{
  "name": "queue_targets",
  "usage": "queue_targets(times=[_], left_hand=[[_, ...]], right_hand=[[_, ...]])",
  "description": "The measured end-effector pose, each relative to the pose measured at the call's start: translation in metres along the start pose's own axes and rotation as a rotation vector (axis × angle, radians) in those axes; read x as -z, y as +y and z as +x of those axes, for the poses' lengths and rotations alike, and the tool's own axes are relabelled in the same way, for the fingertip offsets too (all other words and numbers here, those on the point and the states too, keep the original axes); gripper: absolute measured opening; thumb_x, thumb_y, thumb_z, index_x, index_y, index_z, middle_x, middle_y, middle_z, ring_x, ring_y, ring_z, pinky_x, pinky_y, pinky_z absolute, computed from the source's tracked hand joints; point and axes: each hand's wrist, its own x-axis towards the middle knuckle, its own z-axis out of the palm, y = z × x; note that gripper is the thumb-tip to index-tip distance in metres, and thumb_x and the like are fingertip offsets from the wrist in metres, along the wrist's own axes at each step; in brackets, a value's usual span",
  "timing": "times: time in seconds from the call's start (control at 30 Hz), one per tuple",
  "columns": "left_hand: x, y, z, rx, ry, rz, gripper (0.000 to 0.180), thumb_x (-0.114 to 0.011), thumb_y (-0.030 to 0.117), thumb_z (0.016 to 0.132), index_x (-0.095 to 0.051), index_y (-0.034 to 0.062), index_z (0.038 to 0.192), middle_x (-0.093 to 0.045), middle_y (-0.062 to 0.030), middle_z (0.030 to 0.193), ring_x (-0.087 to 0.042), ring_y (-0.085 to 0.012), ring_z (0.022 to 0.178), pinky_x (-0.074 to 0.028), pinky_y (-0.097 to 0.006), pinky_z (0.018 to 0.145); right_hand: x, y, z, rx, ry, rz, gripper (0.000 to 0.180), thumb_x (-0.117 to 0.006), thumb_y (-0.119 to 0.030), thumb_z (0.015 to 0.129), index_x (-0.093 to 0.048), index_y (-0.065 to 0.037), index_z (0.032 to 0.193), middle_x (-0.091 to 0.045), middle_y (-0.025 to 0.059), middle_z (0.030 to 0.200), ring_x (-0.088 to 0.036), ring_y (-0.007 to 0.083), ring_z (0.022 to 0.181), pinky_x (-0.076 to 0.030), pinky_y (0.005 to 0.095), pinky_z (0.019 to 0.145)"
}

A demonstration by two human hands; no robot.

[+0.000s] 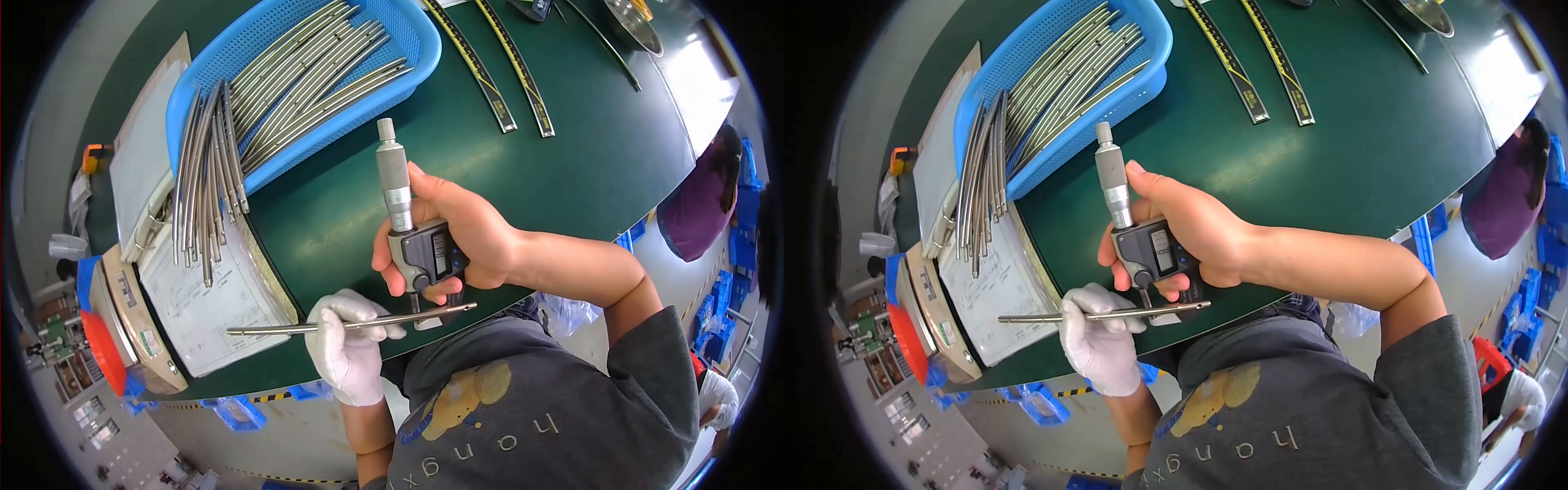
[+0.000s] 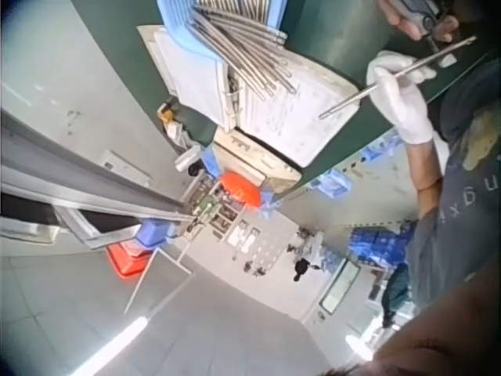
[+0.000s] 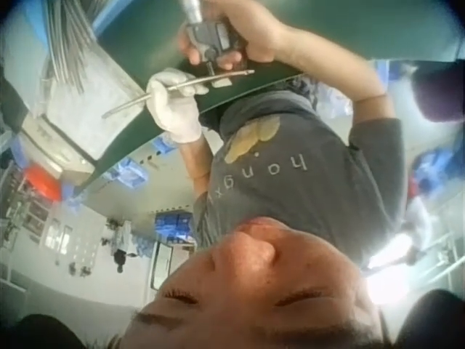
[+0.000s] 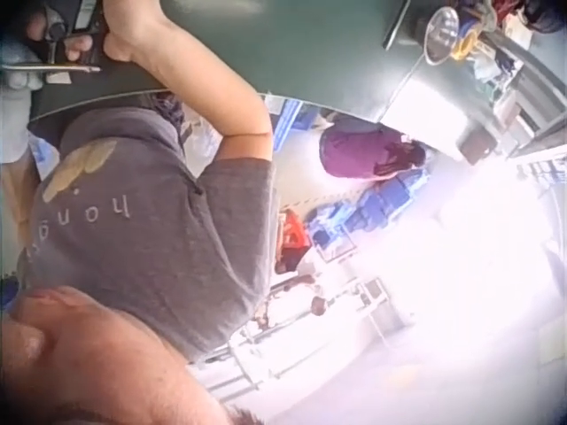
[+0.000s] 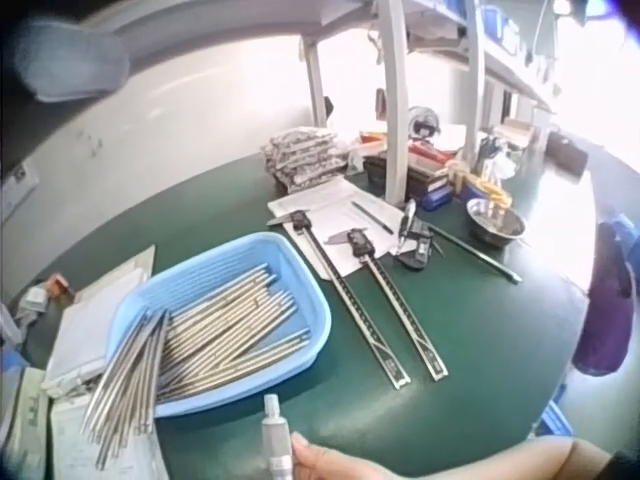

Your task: Measuring the diameter of metal rods using a digital micrometer at a quality control station.

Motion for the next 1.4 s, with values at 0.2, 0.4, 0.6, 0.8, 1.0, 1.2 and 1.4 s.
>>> queue_targets(times=[0.2,0.4,0.6,0.8,1.0,1.2,1.4], left_hand=[[-0.005,-0.006,-0.001,0.018,-0.059,0.085,0.035,-0.031,0.027,0.091,-0.044,-0.0004,0.073,-0.041,-0.0085,0.058,-0.044,-0.0188,0.045,-0.041,-0.027,0.046],[-0.003,-0.007,-0.001,-0.006,-0.065,0.115,0.035,-0.032,0.027,0.09,-0.045,-0.0012,0.073,-0.04,-0.0086,0.057,-0.041,-0.0167,0.046,-0.041,-0.027,0.046],[0.009,0.005,0.001,-0.022,0.026,-0.068,0.041,-0.034,0.031,0.09,-0.05,-0.0023,0.072,-0.047,-0.0107,0.059,-0.049,-0.0205,0.045,-0.043,-0.028,0.043],[0.006,0.005,0.004,-0.028,-0.028,-0.108,0.038,-0.034,0.029,0.09,-0.048,-0.0011,0.07,-0.045,-0.0102,0.056,-0.048,-0.0209,0.044,-0.043,-0.03,0.044],[0.0,-0.002,0.001,-0.007,-0.026,-0.046,0.04,-0.034,0.029,0.089,-0.048,-0.003,0.07,-0.045,-0.0119,0.057,-0.049,-0.0212,0.045,-0.044,-0.03,0.046],[-0.004,-0.004,0.0,0.042,-0.056,-0.06,0.041,-0.034,0.03,0.089,-0.049,-0.0034,0.071,-0.045,-0.0129,0.057,-0.05,-0.0221,0.047,-0.044,-0.03,0.048],[0.0,-0.003,-0.002,0.048,-0.066,-0.058,0.043,-0.031,0.031,0.09,-0.05,-0.0035,0.073,-0.046,-0.0126,0.057,-0.05,-0.0228,0.048,-0.044,-0.031,0.049]], right_hand=[[0.004,0.003,0.0,-0.005,-0.045,0.134,0.073,-0.019,-0.06,0.081,-0.054,0.003,0.084,-0.056,0.0162,0.07,-0.038,0.0142,0.036,-0.034,0.0242,0.036],[0.001,0.003,-0.001,0.058,-0.001,0.017,0.072,-0.025,-0.061,0.08,-0.055,0.003,0.082,-0.057,0.0149,0.069,-0.039,0.0139,0.036,-0.033,0.0237,0.035],[0.003,0.005,-0.001,0.057,-0.046,0.005,0.072,-0.024,-0.061,0.081,-0.056,0.003,0.083,-0.058,0.0132,0.069,-0.04,0.013,0.036,-0.034,0.0226,0.035],[0.0,0.003,-0.002,0.047,-0.01,0.009,0.078,-0.016,-0.065,0.08,-0.054,0.003,0.085,-0.057,0.0134,0.069,-0.039,0.013,0.036,-0.034,0.0227,0.036],[0.001,0.002,-0.002,0.012,-0.029,0.12,0.076,-0.017,-0.063,0.08,-0.054,0.003,0.084,-0.057,0.0152,0.07,-0.038,0.0142,0.036,-0.034,0.0233,0.036],[-0.001,0.002,-0.003,0.034,-0.01,0.058,0.072,-0.024,-0.063,0.079,-0.055,0.002,0.081,-0.057,0.0141,0.068,-0.038,0.0135,0.036,-0.034,0.0235,0.036],[0.0,0.003,-0.002,0.039,0.017,-0.02,0.071,-0.028,-0.064,0.079,-0.055,0.002,0.081,-0.058,0.0125,0.068,-0.039,0.0134,0.036,-0.034,0.0231,0.036]])
